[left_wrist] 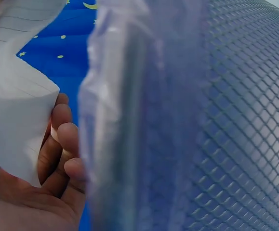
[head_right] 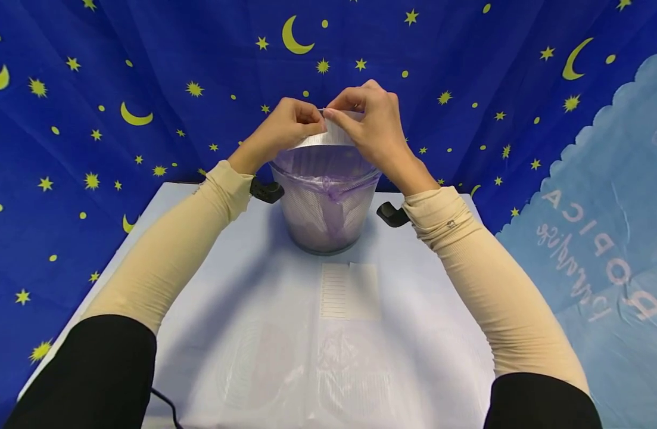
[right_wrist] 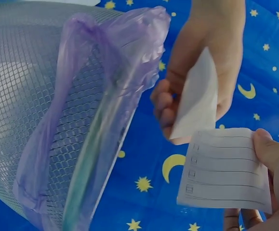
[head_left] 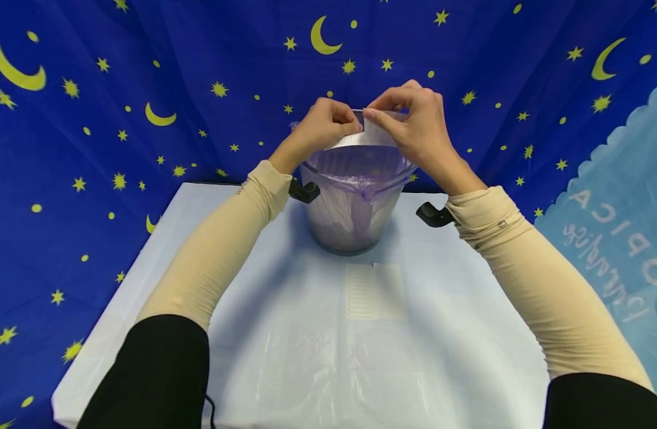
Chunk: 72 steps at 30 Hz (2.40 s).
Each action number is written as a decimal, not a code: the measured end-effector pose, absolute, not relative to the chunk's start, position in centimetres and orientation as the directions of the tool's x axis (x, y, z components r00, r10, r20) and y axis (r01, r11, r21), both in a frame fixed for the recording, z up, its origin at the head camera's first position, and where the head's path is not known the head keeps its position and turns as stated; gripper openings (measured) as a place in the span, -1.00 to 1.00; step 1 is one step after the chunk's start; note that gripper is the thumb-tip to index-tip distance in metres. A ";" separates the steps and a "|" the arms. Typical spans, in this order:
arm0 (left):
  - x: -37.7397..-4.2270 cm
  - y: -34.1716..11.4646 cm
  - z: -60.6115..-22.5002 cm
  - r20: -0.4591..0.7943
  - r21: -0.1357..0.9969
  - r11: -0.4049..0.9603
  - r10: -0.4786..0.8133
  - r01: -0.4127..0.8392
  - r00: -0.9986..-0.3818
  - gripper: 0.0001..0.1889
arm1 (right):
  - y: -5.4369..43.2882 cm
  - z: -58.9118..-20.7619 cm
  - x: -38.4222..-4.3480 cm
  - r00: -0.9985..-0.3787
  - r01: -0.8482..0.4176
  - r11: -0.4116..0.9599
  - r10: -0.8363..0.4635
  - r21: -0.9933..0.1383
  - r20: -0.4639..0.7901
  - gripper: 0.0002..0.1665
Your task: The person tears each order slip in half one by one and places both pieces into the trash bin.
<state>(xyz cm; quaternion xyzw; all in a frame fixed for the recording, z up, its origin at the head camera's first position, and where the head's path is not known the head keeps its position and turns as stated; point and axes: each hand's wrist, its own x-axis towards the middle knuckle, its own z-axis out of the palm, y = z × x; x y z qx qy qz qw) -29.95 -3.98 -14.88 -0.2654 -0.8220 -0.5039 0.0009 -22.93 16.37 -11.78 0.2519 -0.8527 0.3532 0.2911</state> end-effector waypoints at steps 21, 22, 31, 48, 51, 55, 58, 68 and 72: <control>-30.0 -4.7 -15.3 0.271 0.785 0.446 0.376 0.429 -0.886 -0.85 | 16.8 -10.4 -21.6 -0.721 -0.597 0.658 -0.190 -0.459 0.666 -0.71; -30.0 -4.8 -15.2 0.272 0.780 0.456 0.369 0.428 -0.889 -0.86 | 16.9 -10.5 -21.9 -0.734 -0.580 0.671 -0.185 -0.462 0.653 -0.71; -30.3 -6.3 -14.9 0.308 0.770 0.497 0.260 0.400 -0.915 -0.87 | 18.0 -12.3 -25.2 -0.844 -0.420 0.742 -0.107 -0.523 0.526 -0.72; -30.6 -7.6 -15.5 0.368 0.701 0.567 0.233 0.434 -0.900 -0.85 | 20.4 -14.9 -26.6 -0.833 -0.413 0.782 -0.116 -0.467 0.542 -0.70; -30.8 -8.5 -15.7 0.387 0.685 0.573 0.236 0.449 -0.891 -0.83 | 21.2 -15.3 -26.4 -0.829 -0.409 0.783 -0.105 -0.468 0.549 -0.60; -30.8 -10.7 -15.6 0.387 0.679 0.577 0.243 0.454 -0.889 -0.74 | 22.7 -15.8 -25.8 -0.839 -0.380 0.789 -0.073 -0.483 0.540 -0.48; -30.7 -12.8 -15.3 0.381 0.671 0.600 0.225 0.435 -0.897 -0.68 | 24.3 -16.1 -25.3 -0.849 -0.333 0.797 -0.020 -0.504 0.528 -0.42; -30.3 -17.4 -15.0 0.309 0.652 0.688 0.141 0.318 -0.940 -0.58 | 28.6 -17.9 -24.4 -0.886 -0.191 0.789 0.118 -0.585 0.448 -0.27; -30.3 -18.0 -15.5 0.288 0.648 0.697 0.149 0.307 -0.946 -0.54 | 29.0 -18.8 -24.1 -0.897 -0.176 0.778 0.126 -0.603 0.425 -0.24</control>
